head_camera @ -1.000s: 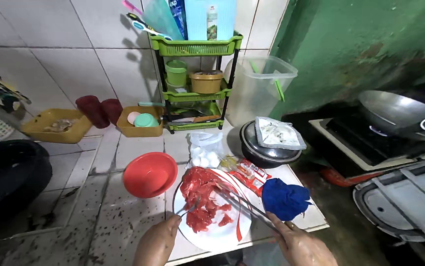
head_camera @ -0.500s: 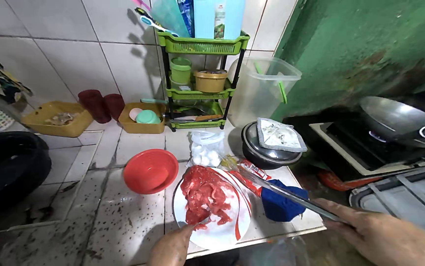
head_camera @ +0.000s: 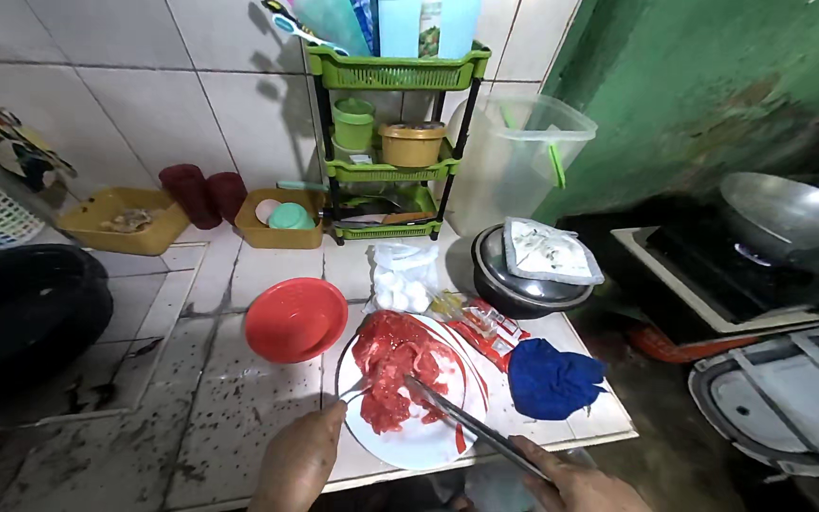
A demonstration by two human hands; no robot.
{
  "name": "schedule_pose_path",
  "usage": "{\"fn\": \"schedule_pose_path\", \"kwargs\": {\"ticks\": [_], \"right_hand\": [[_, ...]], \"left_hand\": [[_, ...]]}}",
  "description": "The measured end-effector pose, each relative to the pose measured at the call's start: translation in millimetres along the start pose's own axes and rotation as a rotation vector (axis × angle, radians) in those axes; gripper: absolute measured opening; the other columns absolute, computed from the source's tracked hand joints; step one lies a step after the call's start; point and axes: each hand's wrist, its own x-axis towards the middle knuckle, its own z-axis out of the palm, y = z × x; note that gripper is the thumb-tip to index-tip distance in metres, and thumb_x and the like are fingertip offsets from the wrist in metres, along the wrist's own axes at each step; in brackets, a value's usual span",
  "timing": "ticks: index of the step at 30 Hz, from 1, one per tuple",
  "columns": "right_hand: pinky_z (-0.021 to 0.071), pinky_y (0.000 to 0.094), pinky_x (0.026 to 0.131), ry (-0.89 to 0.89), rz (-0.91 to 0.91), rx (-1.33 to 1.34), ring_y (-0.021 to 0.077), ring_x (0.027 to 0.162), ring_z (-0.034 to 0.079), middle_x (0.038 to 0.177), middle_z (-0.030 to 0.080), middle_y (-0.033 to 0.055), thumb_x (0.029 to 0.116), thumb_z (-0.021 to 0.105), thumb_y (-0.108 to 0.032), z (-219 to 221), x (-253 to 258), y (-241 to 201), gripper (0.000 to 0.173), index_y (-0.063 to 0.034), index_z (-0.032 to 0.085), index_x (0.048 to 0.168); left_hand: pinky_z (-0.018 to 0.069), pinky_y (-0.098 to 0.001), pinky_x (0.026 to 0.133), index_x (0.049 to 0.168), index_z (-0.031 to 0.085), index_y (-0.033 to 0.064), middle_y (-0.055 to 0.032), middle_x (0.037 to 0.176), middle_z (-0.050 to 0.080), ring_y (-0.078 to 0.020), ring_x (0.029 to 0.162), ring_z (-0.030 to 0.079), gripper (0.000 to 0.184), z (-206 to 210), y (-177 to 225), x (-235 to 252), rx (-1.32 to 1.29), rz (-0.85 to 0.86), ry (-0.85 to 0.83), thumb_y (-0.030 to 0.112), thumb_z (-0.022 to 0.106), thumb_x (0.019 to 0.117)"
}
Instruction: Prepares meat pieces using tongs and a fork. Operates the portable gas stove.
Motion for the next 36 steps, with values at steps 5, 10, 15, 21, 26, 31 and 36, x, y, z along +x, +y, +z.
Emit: {"fn": "schedule_pose_path", "kwargs": {"ticks": [5,10,15,21,26,31,36], "right_hand": [[0.0517,0.0691,0.088,0.04,0.017,0.075,0.046,0.103,0.071,0.117,0.073,0.0205,0.1045,0.056,-0.034,2.5,-8.4,18.8,0.049,-0.0254,0.052,0.153],[0.0534,0.0676,0.086,0.124,0.017,0.128,0.045,0.1,0.072,0.118,0.073,0.0204,0.1054,0.055,-0.032,6.9,-15.5,14.7,0.05,-0.0222,0.051,0.154],[0.0552,0.0639,0.083,0.07,0.036,-0.01,0.0441,0.1,0.071,0.12,0.072,0.02,0.1068,0.052,-0.029,7.7,-12.3,4.8,0.049,-0.0314,0.048,0.156],[0.0565,0.0641,0.077,0.13,-0.087,-0.067,0.0453,0.096,0.072,0.118,0.073,0.0209,0.1037,0.055,-0.023,11.4,-25.5,16.7,0.048,-0.0316,0.055,0.151],[0.055,0.0656,0.085,0.093,-0.051,0.093,0.042,0.099,0.073,0.119,0.074,0.0177,0.1049,0.056,-0.034,3.3,-22.5,21.9,0.049,-0.0275,0.052,0.154],[0.0532,0.0616,0.092,0.008,0.002,0.109,0.0393,0.105,0.071,0.122,0.072,0.0163,0.1085,0.049,-0.04,-2.7,-0.7,5.3,0.05,-0.0295,0.046,0.157],[0.0518,0.0627,0.095,-0.051,0.004,0.153,0.0397,0.108,0.07,0.122,0.072,0.0176,0.1087,0.048,-0.041,3.9,1.0,11.9,0.052,-0.0279,0.044,0.158]], "left_hand": [[0.0518,-0.0581,0.094,0.137,0.062,0.0179,-0.0169,0.116,0.071,-0.0368,0.111,0.068,0.039,4.0,6.5,0.8,-0.01,0.02,-0.073,0.032,0.036,0.1127],[0.0497,-0.0588,0.098,0.139,0.061,0.0143,-0.0183,0.122,0.07,-0.0373,0.117,0.065,0.042,2.2,-0.2,-3.9,-0.042,-0.02,-0.012,0.034,0.035,0.1127],[0.0528,-0.0577,0.091,0.135,0.066,0.0144,-0.0169,0.113,0.073,-0.0363,0.107,0.07,0.04,5.9,9.4,-11.7,-0.046,0.104,0.123,0.033,0.039,0.112],[0.0529,-0.0559,0.092,0.135,0.063,0.0156,-0.0161,0.114,0.071,-0.0353,0.109,0.068,0.039,7.7,22.6,-0.4,0.035,0.06,-0.016,0.032,0.034,0.1129],[0.0516,-0.0583,0.093,0.135,0.065,0.0159,-0.0167,0.114,0.072,-0.036,0.11,0.068,0.042,-0.5,11.1,-5.0,-0.027,0.058,0.034,0.036,0.035,0.1125],[0.0505,-0.056,0.096,0.137,0.062,0.016,-0.0164,0.117,0.071,-0.0348,0.114,0.067,0.042,-4.3,10.3,2.6,0.015,0.034,-0.042,0.036,0.034,0.1128],[0.0521,-0.0568,0.093,0.137,0.061,0.0192,-0.0159,0.115,0.071,-0.0357,0.111,0.068,0.041,4.3,8.7,3.4,0.023,0.007,-0.076,0.035,0.032,0.1131]]}}
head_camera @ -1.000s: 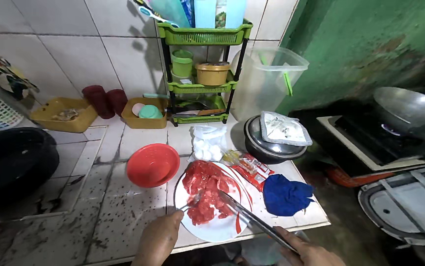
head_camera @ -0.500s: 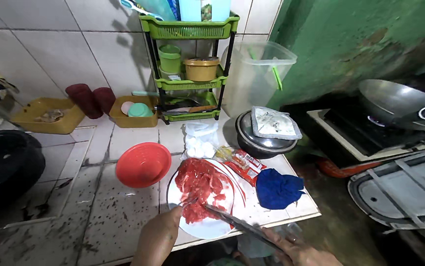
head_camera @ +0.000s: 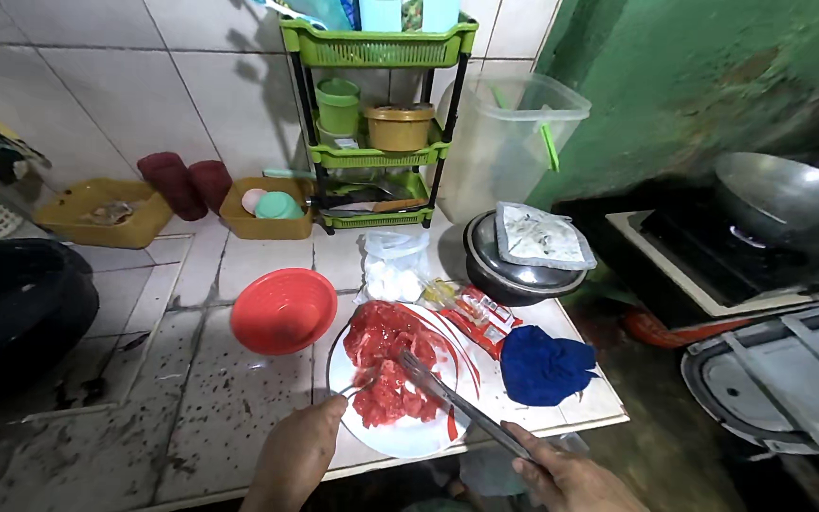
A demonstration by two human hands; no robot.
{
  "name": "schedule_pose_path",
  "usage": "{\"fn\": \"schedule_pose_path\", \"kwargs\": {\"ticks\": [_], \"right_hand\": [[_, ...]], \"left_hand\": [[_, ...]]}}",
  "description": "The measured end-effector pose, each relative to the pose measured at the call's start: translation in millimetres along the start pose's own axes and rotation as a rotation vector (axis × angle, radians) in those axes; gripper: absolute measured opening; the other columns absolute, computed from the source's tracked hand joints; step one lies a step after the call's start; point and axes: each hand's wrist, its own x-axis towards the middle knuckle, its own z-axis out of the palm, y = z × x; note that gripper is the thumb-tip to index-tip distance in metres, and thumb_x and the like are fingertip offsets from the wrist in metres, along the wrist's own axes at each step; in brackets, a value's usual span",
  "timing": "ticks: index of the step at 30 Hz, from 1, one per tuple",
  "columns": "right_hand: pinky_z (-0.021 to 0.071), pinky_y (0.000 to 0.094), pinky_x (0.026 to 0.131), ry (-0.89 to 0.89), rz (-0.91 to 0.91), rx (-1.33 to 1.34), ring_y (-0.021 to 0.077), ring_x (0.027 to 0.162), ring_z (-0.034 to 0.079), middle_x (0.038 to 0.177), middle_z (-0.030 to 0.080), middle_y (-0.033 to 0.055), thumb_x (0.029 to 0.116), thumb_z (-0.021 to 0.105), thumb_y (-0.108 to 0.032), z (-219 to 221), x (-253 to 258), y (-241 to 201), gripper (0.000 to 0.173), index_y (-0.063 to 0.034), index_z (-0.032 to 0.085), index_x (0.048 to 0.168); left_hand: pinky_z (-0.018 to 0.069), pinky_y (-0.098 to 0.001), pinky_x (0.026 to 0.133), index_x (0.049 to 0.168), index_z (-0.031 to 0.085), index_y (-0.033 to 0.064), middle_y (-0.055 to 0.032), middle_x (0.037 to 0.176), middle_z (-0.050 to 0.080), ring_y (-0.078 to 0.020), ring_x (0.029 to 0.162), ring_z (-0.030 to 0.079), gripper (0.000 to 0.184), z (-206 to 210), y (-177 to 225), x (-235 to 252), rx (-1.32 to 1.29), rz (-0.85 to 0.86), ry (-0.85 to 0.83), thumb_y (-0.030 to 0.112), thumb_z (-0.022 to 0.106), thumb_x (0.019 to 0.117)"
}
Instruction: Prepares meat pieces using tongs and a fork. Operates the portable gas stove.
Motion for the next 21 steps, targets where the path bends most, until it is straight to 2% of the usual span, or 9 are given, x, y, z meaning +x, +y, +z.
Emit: {"fn": "schedule_pose_path", "kwargs": {"ticks": [3,6,8,13,16,21], "right_hand": [[0.0519,0.0649,0.094,-0.011,0.004,0.011,0.0409,0.108,0.07,0.127,0.07,0.0184,0.1051,0.054,-0.045,2.1,-3.7,5.8,0.059,-0.0275,0.041,0.16],[0.053,0.0644,0.088,-0.016,0.027,-0.02,0.0431,0.101,0.07,0.126,0.068,0.023,0.1031,0.057,-0.047,4.4,-5.4,-0.2,0.068,-0.0243,0.034,0.163],[0.0544,0.0632,0.087,0.033,0.028,-0.061,0.0446,0.102,0.07,0.127,0.067,0.0246,0.1034,0.057,-0.045,13.1,-3.8,-1.5,0.067,-0.0233,0.035,0.163],[0.0564,0.0626,0.081,0.11,0.047,-0.062,0.0439,0.095,0.072,0.12,0.07,0.0241,0.1049,0.055,-0.042,39.0,-2.5,-2.5,0.061,-0.0246,0.039,0.161],[0.0537,0.065,0.089,0.069,0.101,0.037,0.0455,0.105,0.07,0.126,0.069,0.0241,0.106,0.054,-0.041,47.3,-2.4,-3.6,0.06,-0.0246,0.038,0.161],[0.0526,0.0672,0.09,0.065,0.095,0.133,0.0445,0.106,0.071,0.125,0.071,0.0211,0.106,0.053,-0.042,52.5,0.4,2.3,0.06,-0.0213,0.04,0.16]], "left_hand": [[0.0528,-0.0568,0.091,0.135,0.062,0.02,-0.0153,0.112,0.072,-0.0352,0.108,0.069,0.039,5.2,-3.2,1.3,-0.019,0.004,0.02,0.034,0.034,0.1129],[0.0523,-0.0565,0.092,0.135,0.062,0.0197,-0.0158,0.112,0.071,-0.0351,0.108,0.068,0.039,5.3,-4.0,2.4,-0.047,0.001,0.006,0.034,0.034,0.1129],[0.0524,-0.0562,0.092,0.136,0.062,0.0196,-0.0162,0.113,0.071,-0.0354,0.109,0.068,0.038,5.6,-3.8,2.2,-0.049,0.0,0.0,0.033,0.034,0.1128],[0.0541,-0.0559,0.088,0.136,0.063,0.0218,-0.0154,0.108,0.073,-0.035,0.104,0.07,0.037,11.4,-2.3,-1.2,-0.023,-0.005,0.039,0.031,0.036,0.1123],[0.0551,-0.057,0.085,0.136,0.065,0.0216,-0.0156,0.108,0.074,-0.0363,0.102,0.071,0.037,16.2,1.7,-3.2,0.0,0.012,0.087,0.028,0.037,0.1121],[0.0569,-0.0576,0.08,0.134,0.067,0.0194,-0.0164,0.104,0.075,-0.0382,0.096,0.073,0.035,24.7,3.1,-5.3,0.028,0.053,0.152,0.023,0.04,0.111]]}}
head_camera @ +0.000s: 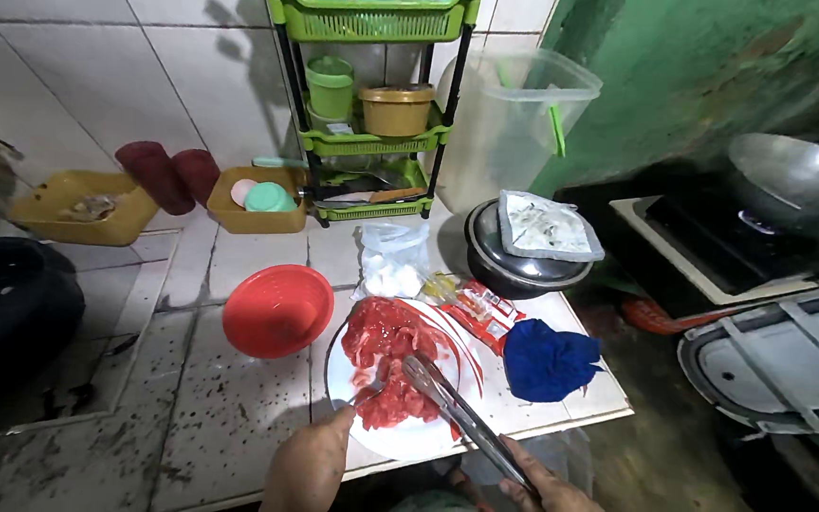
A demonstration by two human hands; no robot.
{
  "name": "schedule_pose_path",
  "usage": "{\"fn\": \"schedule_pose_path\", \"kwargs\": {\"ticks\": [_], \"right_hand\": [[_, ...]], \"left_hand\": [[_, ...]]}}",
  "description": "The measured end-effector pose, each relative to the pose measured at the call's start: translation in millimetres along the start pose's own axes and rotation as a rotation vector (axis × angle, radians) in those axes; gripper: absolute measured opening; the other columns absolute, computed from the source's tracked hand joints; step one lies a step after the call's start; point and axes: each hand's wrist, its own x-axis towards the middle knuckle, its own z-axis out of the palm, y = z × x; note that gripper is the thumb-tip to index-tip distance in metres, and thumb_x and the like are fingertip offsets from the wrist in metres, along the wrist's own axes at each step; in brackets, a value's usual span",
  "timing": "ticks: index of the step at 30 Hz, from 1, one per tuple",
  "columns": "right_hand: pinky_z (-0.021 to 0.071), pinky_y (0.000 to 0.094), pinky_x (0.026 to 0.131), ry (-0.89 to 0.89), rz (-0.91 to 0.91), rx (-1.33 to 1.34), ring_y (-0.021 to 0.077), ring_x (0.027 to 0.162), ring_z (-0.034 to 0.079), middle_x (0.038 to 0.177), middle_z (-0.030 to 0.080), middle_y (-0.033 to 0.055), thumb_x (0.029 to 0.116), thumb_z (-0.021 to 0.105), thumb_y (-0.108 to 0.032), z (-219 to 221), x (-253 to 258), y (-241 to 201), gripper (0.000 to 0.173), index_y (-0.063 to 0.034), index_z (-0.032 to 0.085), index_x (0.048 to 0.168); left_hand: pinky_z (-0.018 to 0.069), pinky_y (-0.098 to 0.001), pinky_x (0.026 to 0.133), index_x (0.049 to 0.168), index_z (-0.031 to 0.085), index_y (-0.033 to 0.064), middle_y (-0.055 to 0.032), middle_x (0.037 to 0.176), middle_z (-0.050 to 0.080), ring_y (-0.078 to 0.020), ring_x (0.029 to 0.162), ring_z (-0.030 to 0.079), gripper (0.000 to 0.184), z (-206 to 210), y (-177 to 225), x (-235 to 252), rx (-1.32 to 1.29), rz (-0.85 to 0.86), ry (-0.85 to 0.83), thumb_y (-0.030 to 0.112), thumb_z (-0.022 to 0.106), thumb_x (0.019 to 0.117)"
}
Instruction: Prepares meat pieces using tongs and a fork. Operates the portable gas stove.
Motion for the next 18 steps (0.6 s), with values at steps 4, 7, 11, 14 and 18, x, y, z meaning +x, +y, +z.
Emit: {"fn": "schedule_pose_path", "kwargs": {"ticks": [4,7,11,14,18], "right_hand": [[0.0525,0.0659,0.091,0.002,-0.001,0.044,0.0442,0.104,0.071,0.121,0.072,0.0225,0.1074,0.052,-0.037,-1.1,0.3,-2.8,0.055,-0.0186,0.043,0.159],[0.0521,0.0661,0.091,0.01,0.01,0.076,0.0438,0.103,0.071,0.118,0.073,0.0221,0.1077,0.052,-0.033,-1.8,1.2,-0.1,0.052,-0.0195,0.046,0.157],[0.0489,0.0667,0.098,-0.077,0.037,0.141,0.0431,0.112,0.068,0.127,0.07,0.0211,0.1068,0.054,-0.037,-6.2,4.9,9.9,0.058,-0.0203,0.04,0.16],[0.0478,0.0663,0.1,-0.093,0.052,0.158,0.0436,0.115,0.067,0.129,0.069,0.0223,0.1067,0.055,-0.037,-10.5,1.3,8.0,0.06,-0.0187,0.038,0.161],[0.0526,0.0646,0.091,-0.024,0.006,0.064,0.0409,0.103,0.07,0.122,0.071,0.0205,0.1029,0.059,-0.045,-5.9,-1.9,10.9,0.068,-0.0219,0.035,0.162]], "left_hand": [[0.057,-0.0579,0.081,0.133,0.067,0.0189,-0.0164,0.108,0.075,-0.0383,0.098,0.073,0.035,2.9,-0.2,-0.6,0.019,-0.003,-0.023,0.022,0.04,0.1111],[0.0569,-0.0577,0.081,0.131,0.068,0.0181,-0.0165,0.107,0.075,-0.0381,0.098,0.073,0.035,4.3,-2.5,0.3,-0.001,0.002,-0.016,0.023,0.04,0.111],[0.0551,-0.0588,0.083,0.128,0.069,0.014,-0.0175,0.105,0.074,-0.0375,0.097,0.072,0.036,3.3,-13.8,-1.3,-0.123,0.036,-0.001,0.027,0.041,0.1112],[0.0534,-0.0589,0.087,0.13,0.069,0.0132,-0.0174,0.107,0.074,-0.0367,0.099,0.071,0.038,-1.7,-18.5,-2.3,-0.218,0.03,-0.022,0.031,0.042,0.111],[0.0533,-0.0561,0.087,0.13,0.069,0.0148,-0.0154,0.106,0.074,-0.0335,0.099,0.071,0.037,-5.8,-17.9,6.5,-0.243,0.008,-0.03,0.031,0.041,0.1111]]}}
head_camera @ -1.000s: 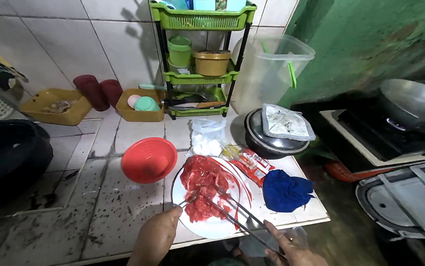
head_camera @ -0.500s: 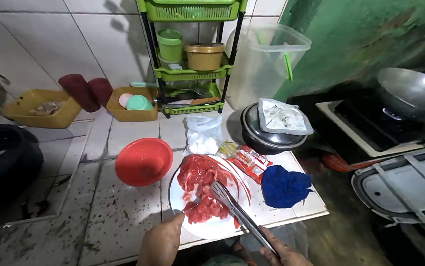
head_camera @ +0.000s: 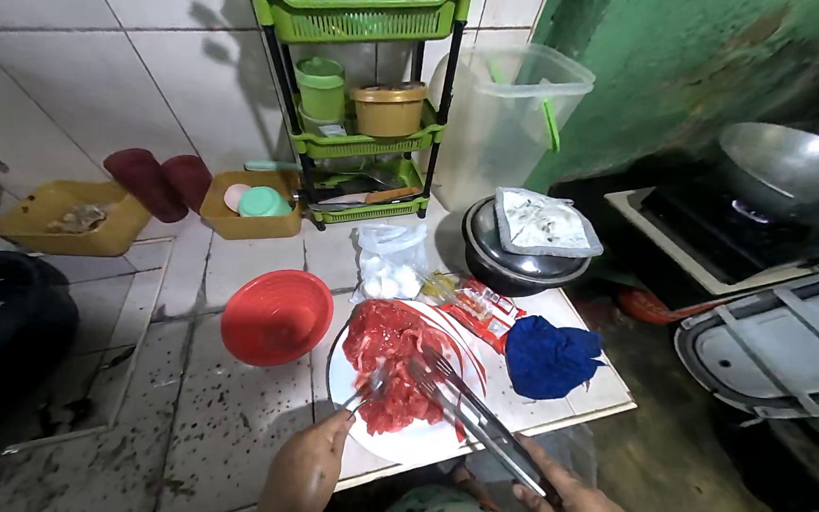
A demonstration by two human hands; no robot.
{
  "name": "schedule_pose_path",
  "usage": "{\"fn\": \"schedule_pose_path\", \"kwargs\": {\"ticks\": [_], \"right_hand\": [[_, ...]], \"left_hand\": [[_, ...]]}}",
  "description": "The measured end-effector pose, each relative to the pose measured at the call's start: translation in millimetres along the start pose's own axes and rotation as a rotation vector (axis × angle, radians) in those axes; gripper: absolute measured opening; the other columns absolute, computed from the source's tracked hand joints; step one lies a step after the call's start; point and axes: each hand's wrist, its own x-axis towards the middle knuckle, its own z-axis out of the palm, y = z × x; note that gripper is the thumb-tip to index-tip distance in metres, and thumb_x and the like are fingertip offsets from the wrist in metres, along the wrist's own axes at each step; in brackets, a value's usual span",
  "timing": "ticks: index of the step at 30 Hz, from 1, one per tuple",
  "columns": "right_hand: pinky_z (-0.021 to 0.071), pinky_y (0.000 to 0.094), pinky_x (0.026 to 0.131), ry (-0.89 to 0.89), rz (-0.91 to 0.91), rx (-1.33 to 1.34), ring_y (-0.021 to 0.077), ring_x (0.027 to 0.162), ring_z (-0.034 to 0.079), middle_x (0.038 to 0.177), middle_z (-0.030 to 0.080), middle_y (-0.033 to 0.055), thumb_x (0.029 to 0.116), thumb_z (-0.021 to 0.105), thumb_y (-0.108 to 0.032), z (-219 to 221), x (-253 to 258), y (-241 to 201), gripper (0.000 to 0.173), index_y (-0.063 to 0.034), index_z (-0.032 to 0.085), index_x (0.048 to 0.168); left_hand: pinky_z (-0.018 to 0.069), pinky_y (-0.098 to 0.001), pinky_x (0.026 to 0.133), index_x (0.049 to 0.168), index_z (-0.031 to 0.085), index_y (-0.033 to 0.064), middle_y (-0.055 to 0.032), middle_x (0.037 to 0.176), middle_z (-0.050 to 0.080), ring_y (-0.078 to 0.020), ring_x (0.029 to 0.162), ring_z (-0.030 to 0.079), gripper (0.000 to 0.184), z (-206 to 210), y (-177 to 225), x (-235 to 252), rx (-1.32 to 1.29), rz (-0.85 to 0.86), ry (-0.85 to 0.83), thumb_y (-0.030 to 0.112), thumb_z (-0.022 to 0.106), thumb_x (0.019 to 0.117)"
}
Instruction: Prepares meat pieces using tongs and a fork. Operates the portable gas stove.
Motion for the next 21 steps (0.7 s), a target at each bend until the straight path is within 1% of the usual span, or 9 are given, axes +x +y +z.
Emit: {"fn": "schedule_pose_path", "kwargs": {"ticks": [2,4,8,12,14,15,16,19,21], "right_hand": [[0.0541,0.0632,0.085,0.044,-0.028,-0.072,0.0413,0.096,0.07,0.113,0.071,0.0214,0.1018,0.06,-0.046,0.1,-2.9,-2.6,0.069,-0.0219,0.036,0.162],[0.0546,0.0631,0.084,0.069,-0.043,-0.14,0.0432,0.098,0.07,0.115,0.07,0.0229,0.1018,0.061,-0.044,-1.6,-4.8,-7.8,0.068,-0.0227,0.036,0.162],[0.0568,0.062,0.079,0.18,-0.101,-0.233,0.0457,0.094,0.071,0.116,0.069,0.026,0.0999,0.064,-0.035,5.0,-1.8,-7.9,0.065,-0.0221,0.042,0.159],[0.0583,0.0596,0.073,0.259,-0.123,-0.283,0.0448,0.089,0.072,0.11,0.07,0.0266,0.0985,0.066,-0.032,8.4,1.7,-11.0,0.06,-0.0204,0.049,0.155],[0.0512,0.061,0.095,0.031,0.036,-0.228,0.049,0.113,0.065,0.131,0.062,0.0316,0.1066,0.056,-0.025,-20.5,-7.3,-50.7,0.057,-0.0167,0.038,0.161],[0.0486,0.0603,0.1,-0.035,0.08,-0.205,0.0495,0.118,0.063,0.136,0.059,0.0324,0.1083,0.053,-0.023,-28.7,-8.6,-62.2,0.057,-0.0151,0.035,0.162],[0.0485,0.0603,0.101,-0.045,0.082,-0.191,0.0495,0.118,0.063,0.136,0.058,0.0323,0.1087,0.052,-0.023,-27.8,-7.8,-61.7,0.057,-0.0149,0.034,0.162],[0.0565,0.0616,0.08,0.153,-0.096,-0.177,0.0458,0.093,0.071,0.111,0.071,0.0271,0.1047,0.058,-0.031,8.6,4.9,-9.9,0.056,-0.0158,0.046,0.157],[0.056,0.0626,0.08,0.14,-0.111,-0.132,0.0446,0.092,0.071,0.108,0.072,0.025,0.1047,0.058,-0.033,11.6,9.1,2.0,0.057,-0.0164,0.045,0.157]], "left_hand": [[0.0522,-0.0559,0.091,0.133,0.067,0.015,-0.0156,0.111,0.073,-0.0336,0.104,0.07,0.038,-3.0,3.5,6.4,-0.001,-0.038,-0.023,0.031,0.04,0.1117],[0.0511,-0.0551,0.095,0.135,0.066,0.0157,-0.0151,0.115,0.073,-0.0331,0.108,0.069,0.039,-6.1,5.4,11.6,0.004,-0.061,-0.053,0.032,0.039,0.112],[0.051,-0.0551,0.095,0.133,0.068,0.0161,-0.0147,0.114,0.073,-0.0321,0.108,0.069,0.038,-6.6,5.3,15.6,0.016,-0.04,-0.076,0.032,0.04,0.1118],[0.051,-0.0545,0.095,0.134,0.066,0.0175,-0.0145,0.115,0.073,-0.0324,0.11,0.068,0.04,-7.4,9.0,17.3,0.099,-0.053,-0.122,0.034,0.037,0.1123],[0.0511,-0.0556,0.094,0.135,0.066,0.0171,-0.0155,0.114,0.073,-0.0338,0.11,0.069,0.04,-6.6,10.5,16.4,0.113,-0.041,-0.119,0.033,0.038,0.1123],[0.0513,-0.0556,0.094,0.135,0.066,0.017,-0.0161,0.113,0.073,-0.0345,0.109,0.069,0.04,-6.3,11.1,16.0,0.119,-0.036,-0.12,0.033,0.038,0.1124],[0.0515,-0.0553,0.093,0.135,0.065,0.0172,-0.0164,0.113,0.073,-0.0349,0.108,0.069,0.04,-6.0,11.3,16.0,0.128,-0.033,-0.124,0.033,0.037,0.1125],[0.0518,-0.0549,0.094,0.136,0.064,0.0177,-0.0154,0.115,0.072,-0.0342,0.109,0.069,0.04,-4.8,9.9,15.8,0.137,-0.051,-0.125,0.034,0.036,0.1127],[0.0525,-0.0549,0.092,0.134,0.066,0.0161,-0.0155,0.113,0.073,-0.0337,0.107,0.07,0.039,-4.9,8.0,12.5,0.092,-0.05,-0.055,0.032,0.037,0.1124]]}}
